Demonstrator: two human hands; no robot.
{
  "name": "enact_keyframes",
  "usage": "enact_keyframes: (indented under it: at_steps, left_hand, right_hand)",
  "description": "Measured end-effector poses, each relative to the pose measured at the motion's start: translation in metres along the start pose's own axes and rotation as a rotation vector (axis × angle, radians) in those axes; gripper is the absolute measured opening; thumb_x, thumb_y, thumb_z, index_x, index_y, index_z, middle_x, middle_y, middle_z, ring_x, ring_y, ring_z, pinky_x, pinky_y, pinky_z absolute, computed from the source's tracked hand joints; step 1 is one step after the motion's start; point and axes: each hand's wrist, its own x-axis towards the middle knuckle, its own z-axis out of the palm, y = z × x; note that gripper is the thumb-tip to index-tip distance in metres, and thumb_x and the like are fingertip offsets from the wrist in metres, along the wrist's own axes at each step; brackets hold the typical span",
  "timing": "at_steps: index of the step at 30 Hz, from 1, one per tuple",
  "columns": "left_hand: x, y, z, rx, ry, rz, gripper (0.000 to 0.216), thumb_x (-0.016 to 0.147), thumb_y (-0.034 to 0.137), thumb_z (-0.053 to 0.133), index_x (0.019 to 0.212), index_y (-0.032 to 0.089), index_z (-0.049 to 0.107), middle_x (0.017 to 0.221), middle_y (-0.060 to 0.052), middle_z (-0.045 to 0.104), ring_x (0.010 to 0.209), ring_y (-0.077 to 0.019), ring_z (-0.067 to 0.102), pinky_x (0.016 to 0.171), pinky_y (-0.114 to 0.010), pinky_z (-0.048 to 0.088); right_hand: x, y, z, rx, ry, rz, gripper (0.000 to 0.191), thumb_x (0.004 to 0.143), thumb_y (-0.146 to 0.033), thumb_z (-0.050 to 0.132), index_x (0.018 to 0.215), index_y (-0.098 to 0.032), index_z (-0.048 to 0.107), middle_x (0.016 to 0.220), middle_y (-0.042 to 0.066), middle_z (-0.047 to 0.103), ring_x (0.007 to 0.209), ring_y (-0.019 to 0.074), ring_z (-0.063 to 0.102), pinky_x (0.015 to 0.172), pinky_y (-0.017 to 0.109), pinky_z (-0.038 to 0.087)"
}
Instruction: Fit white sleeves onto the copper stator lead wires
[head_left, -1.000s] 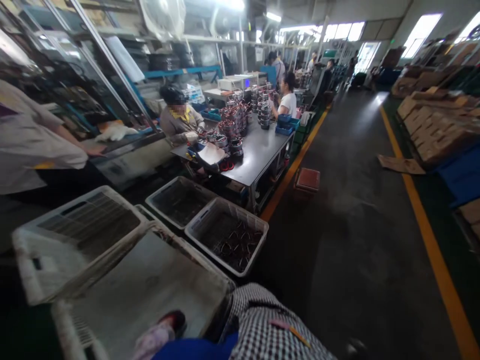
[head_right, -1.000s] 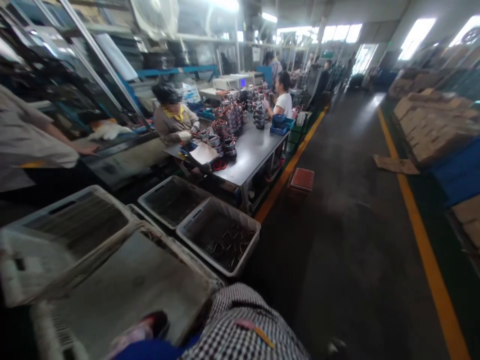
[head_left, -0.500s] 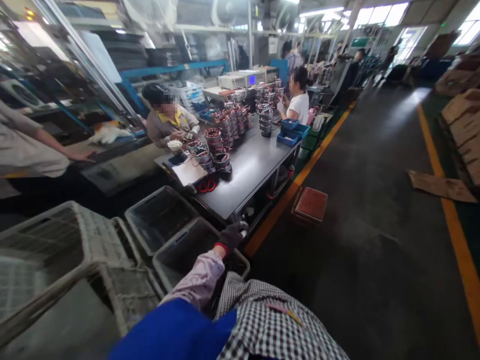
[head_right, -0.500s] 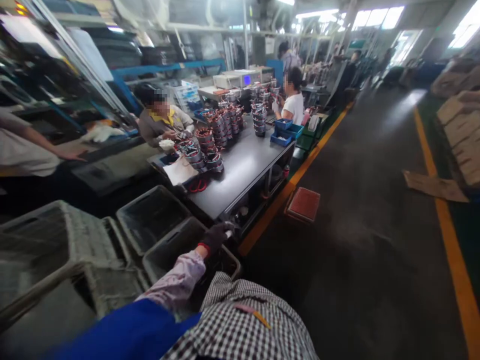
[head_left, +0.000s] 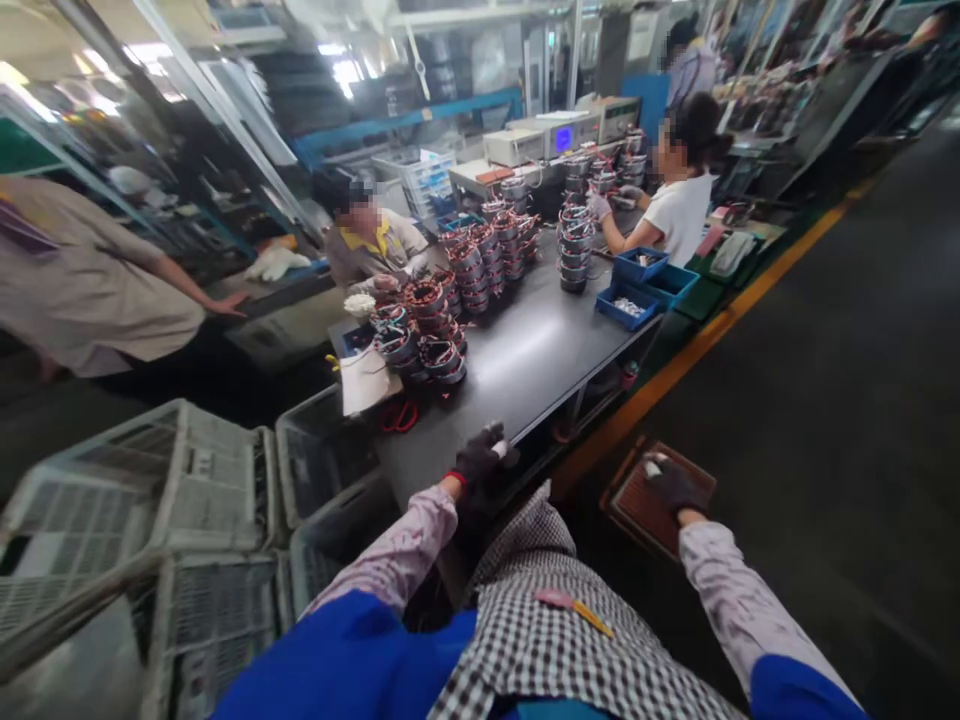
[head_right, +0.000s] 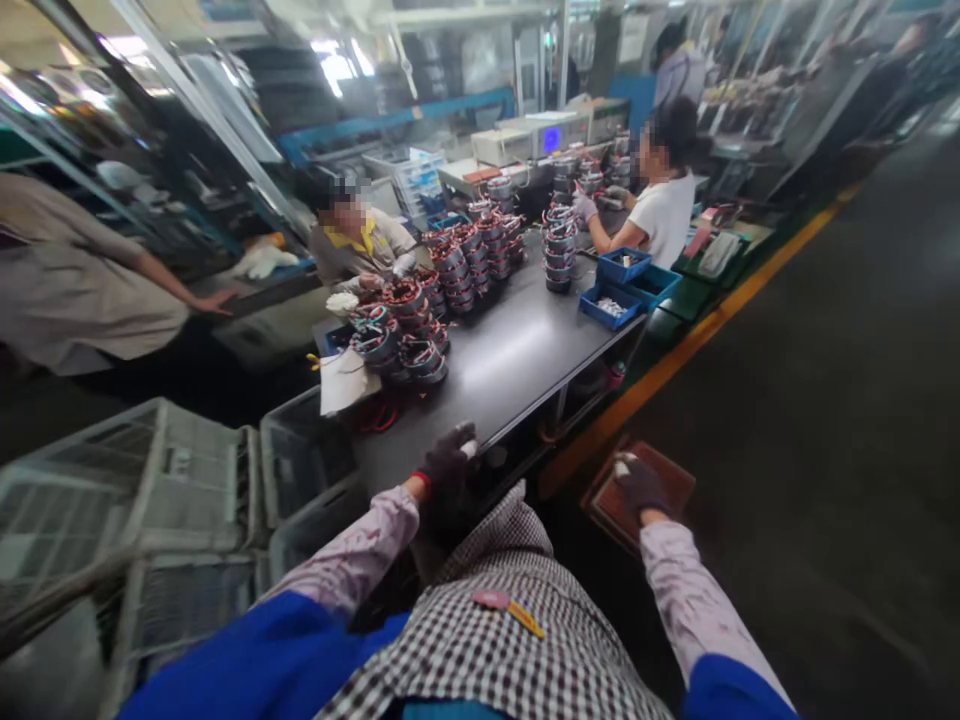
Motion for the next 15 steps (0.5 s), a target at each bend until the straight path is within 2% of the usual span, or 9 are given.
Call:
enact_keyframes:
  at_steps: [3, 7, 11, 15]
  left_hand:
    - [0.114, 0.042, -0.016, -0.027, 0.074, 0.04, 0.049, 0.1, 0.012, 0.064, 0.149, 0.011, 0.061, 0.152, -0.015, 0.068, 0.141, -0.0213, 0.065, 0.125, -0.033, 0.049]
    - [0.243, 0.109, -0.049, -0.038, 0.126, 0.122, 0.054, 0.095, 0.012, 0.069, 0.149, 0.017, 0.065, 0.148, -0.011, 0.072, 0.138, -0.0226, 0.068, 0.126, -0.038, 0.049]
    - [0.362, 0.166, -0.087, 0.032, 0.163, 0.203, 0.054, 0.095, 0.017, 0.071, 0.149, 0.015, 0.066, 0.14, -0.011, 0.076, 0.134, -0.0241, 0.07, 0.124, -0.038, 0.05]
    - [0.482, 0.212, -0.122, 0.098, 0.28, 0.241, 0.053, 0.097, 0.022, 0.071, 0.15, 0.016, 0.065, 0.141, -0.013, 0.075, 0.135, -0.0267, 0.068, 0.125, -0.041, 0.048]
  right_hand:
    - [0.111, -0.052, 0.01, -0.018, -0.015, -0.077, 0.052, 0.107, -0.026, 0.041, 0.149, -0.012, 0.069, 0.143, 0.02, 0.072, 0.131, 0.021, 0.068, 0.111, 0.029, 0.046]
    - [0.223, -0.111, 0.009, -0.13, -0.111, -0.134, 0.047, 0.104, -0.025, 0.049, 0.142, -0.015, 0.074, 0.142, 0.016, 0.074, 0.13, 0.0231, 0.069, 0.111, 0.027, 0.049]
    - [0.324, -0.143, -0.011, -0.208, -0.121, -0.149, 0.054, 0.105, -0.026, 0.044, 0.153, -0.013, 0.065, 0.154, 0.021, 0.065, 0.142, 0.0299, 0.062, 0.123, 0.036, 0.044]
    - [0.421, -0.159, -0.022, -0.308, -0.135, -0.294, 0.05, 0.102, -0.026, 0.047, 0.145, -0.021, 0.071, 0.147, 0.019, 0.07, 0.141, 0.0324, 0.063, 0.124, 0.041, 0.044]
